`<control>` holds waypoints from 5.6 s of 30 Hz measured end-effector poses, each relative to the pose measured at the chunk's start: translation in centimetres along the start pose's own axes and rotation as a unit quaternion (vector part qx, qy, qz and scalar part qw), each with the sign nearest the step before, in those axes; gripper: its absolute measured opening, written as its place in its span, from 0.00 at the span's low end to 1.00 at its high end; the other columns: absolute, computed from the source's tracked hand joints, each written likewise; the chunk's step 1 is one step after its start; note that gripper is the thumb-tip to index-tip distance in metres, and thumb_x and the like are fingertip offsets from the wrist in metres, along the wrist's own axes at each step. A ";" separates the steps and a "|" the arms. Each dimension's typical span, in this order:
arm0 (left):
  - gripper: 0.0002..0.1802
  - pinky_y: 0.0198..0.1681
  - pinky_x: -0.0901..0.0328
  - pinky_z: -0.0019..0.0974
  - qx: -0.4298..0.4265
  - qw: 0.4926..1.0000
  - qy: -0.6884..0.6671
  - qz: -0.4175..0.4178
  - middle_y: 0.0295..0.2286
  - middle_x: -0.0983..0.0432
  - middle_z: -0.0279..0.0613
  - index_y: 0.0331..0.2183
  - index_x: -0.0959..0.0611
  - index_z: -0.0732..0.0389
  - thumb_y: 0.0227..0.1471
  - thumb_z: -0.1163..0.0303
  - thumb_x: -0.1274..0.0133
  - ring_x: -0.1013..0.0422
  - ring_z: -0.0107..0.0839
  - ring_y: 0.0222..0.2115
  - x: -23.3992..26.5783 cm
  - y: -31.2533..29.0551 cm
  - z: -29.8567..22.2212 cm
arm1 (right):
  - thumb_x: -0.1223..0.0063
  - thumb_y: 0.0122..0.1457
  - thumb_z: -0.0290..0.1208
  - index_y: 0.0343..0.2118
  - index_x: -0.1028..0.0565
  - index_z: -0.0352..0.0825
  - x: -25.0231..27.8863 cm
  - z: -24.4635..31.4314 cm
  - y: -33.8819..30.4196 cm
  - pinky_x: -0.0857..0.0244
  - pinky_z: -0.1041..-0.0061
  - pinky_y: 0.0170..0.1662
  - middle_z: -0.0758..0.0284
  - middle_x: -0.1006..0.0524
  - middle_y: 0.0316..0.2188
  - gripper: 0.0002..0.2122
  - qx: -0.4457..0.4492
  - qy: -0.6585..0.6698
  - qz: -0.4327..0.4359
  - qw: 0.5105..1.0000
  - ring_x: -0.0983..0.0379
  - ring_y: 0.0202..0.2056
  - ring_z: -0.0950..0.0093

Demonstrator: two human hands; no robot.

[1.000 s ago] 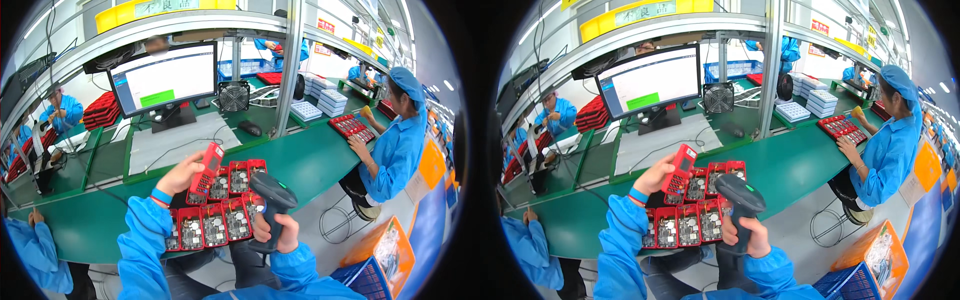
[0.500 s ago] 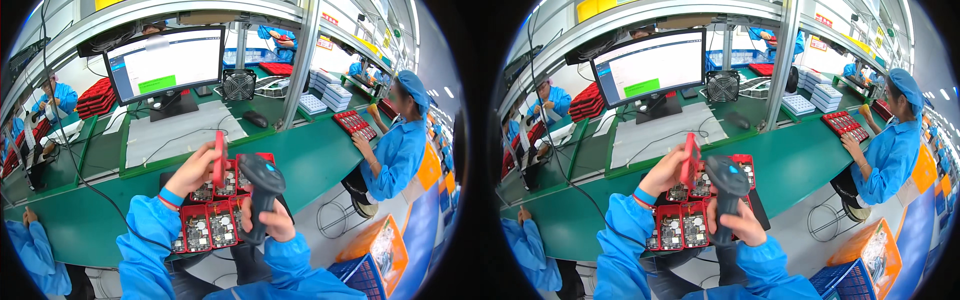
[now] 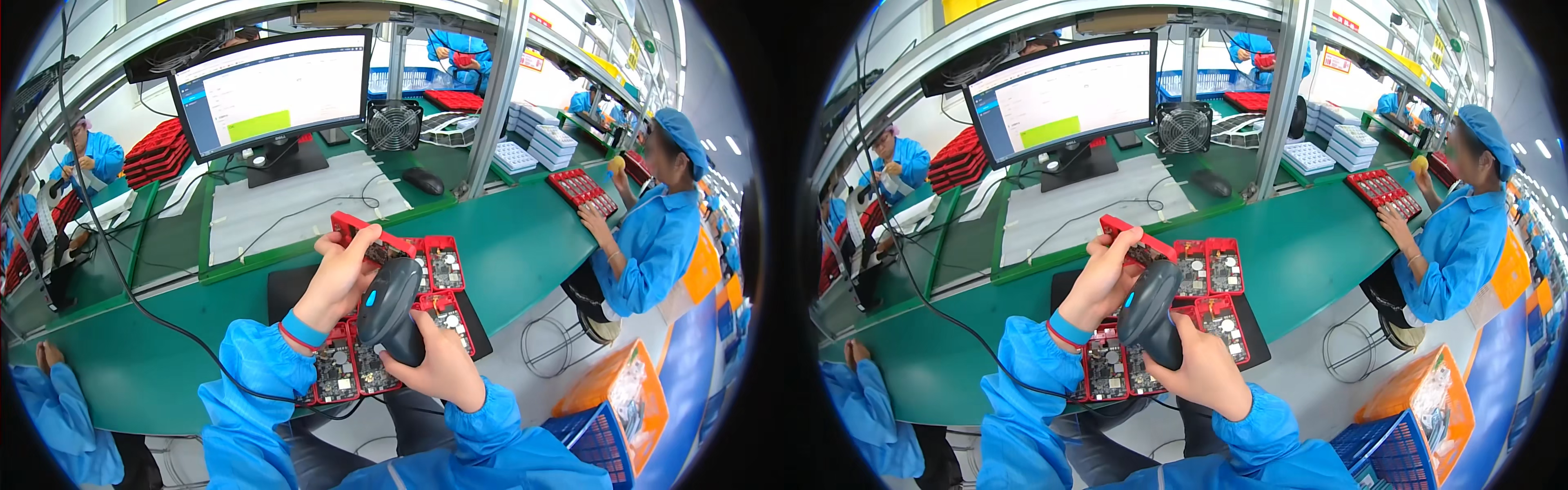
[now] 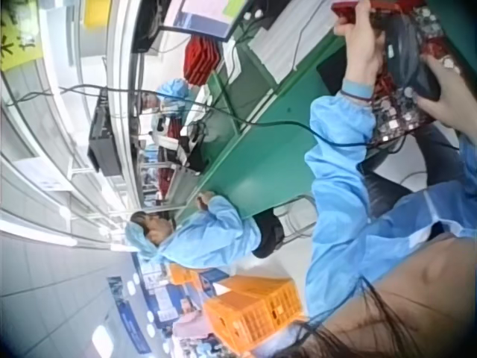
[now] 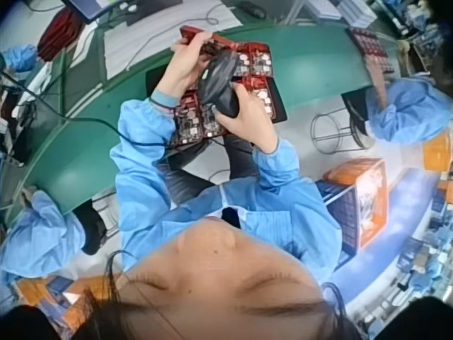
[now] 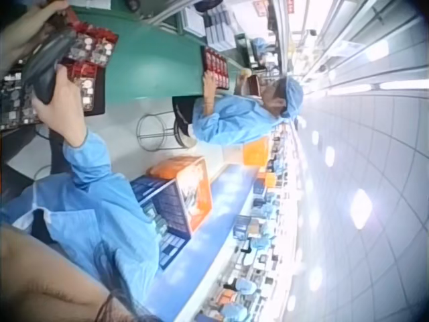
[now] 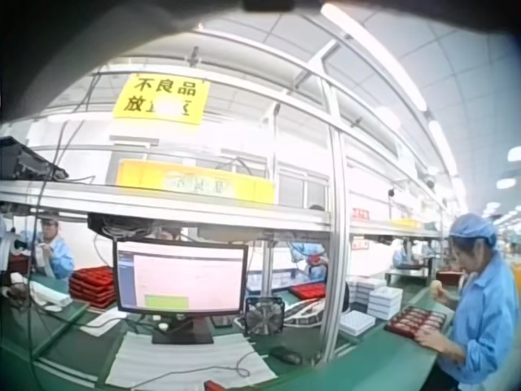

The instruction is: The person picks up handheld electronic devices from a tray, scans each one with a handheld barcode scanner, places them back into the tray, and slides the tray down the workbench.

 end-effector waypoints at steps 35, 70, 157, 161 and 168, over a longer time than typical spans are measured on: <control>0.46 0.55 0.45 0.48 -0.102 0.482 0.863 0.117 0.43 0.33 0.63 0.47 0.28 0.68 0.32 0.44 0.37 0.40 0.57 0.49 4.6 3.0 2.0 | 0.49 0.54 0.38 0.54 0.38 0.31 -0.3 -6.9 -2.1 0.39 0.74 0.29 0.62 0.31 0.27 0.26 -0.103 0.734 0.067 0.668 0.33 0.24 0.73; 0.32 0.48 0.32 0.42 0.069 0.922 0.134 0.355 0.46 0.32 0.46 0.54 0.36 0.65 0.48 0.67 0.47 0.29 0.39 0.45 -3.1 -0.3 1.5 | 0.53 0.56 0.36 0.45 0.34 0.33 -0.6 -6.3 0.3 0.46 0.79 0.18 0.70 0.37 0.18 0.16 -0.042 0.826 0.131 0.546 0.42 0.14 0.80; 0.41 0.41 0.32 0.48 0.009 0.990 0.131 -0.054 0.44 0.39 0.45 0.51 0.51 0.54 0.48 0.61 0.39 0.31 0.34 0.41 -9.1 -1.1 7.9 | 0.36 0.44 0.35 0.43 0.33 0.25 10.4 -7.7 -5.9 0.30 0.69 0.30 0.51 0.23 0.24 0.26 0.036 0.189 0.035 0.981 0.22 0.26 0.59; 0.37 0.37 0.30 0.45 -0.001 0.994 0.094 -0.050 0.43 0.38 0.47 0.47 0.52 0.51 0.49 0.65 0.40 0.31 0.33 0.39 -9.6 -1.6 8.1 | 0.37 0.45 0.35 0.42 0.33 0.24 10.1 -7.2 -6.0 0.29 0.67 0.28 0.50 0.24 0.23 0.25 0.029 0.138 -0.002 0.990 0.23 0.25 0.57; 0.38 0.33 0.30 0.44 -0.031 0.992 0.095 -0.079 0.43 0.40 0.48 0.46 0.51 0.51 0.48 0.63 0.38 0.31 0.36 0.40 -8.7 -1.3 8.1 | 0.36 0.44 0.34 0.43 0.32 0.23 9.5 -7.3 -5.9 0.29 0.68 0.30 0.50 0.23 0.24 0.26 -0.012 0.129 -0.015 0.991 0.22 0.27 0.58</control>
Point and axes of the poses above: each hand's wrist, its own y-axis towards the middle knuckle, its own x-axis out of the back of the hand, z = x × y, the point moved 8 cm from there along y, towards the middle knuckle
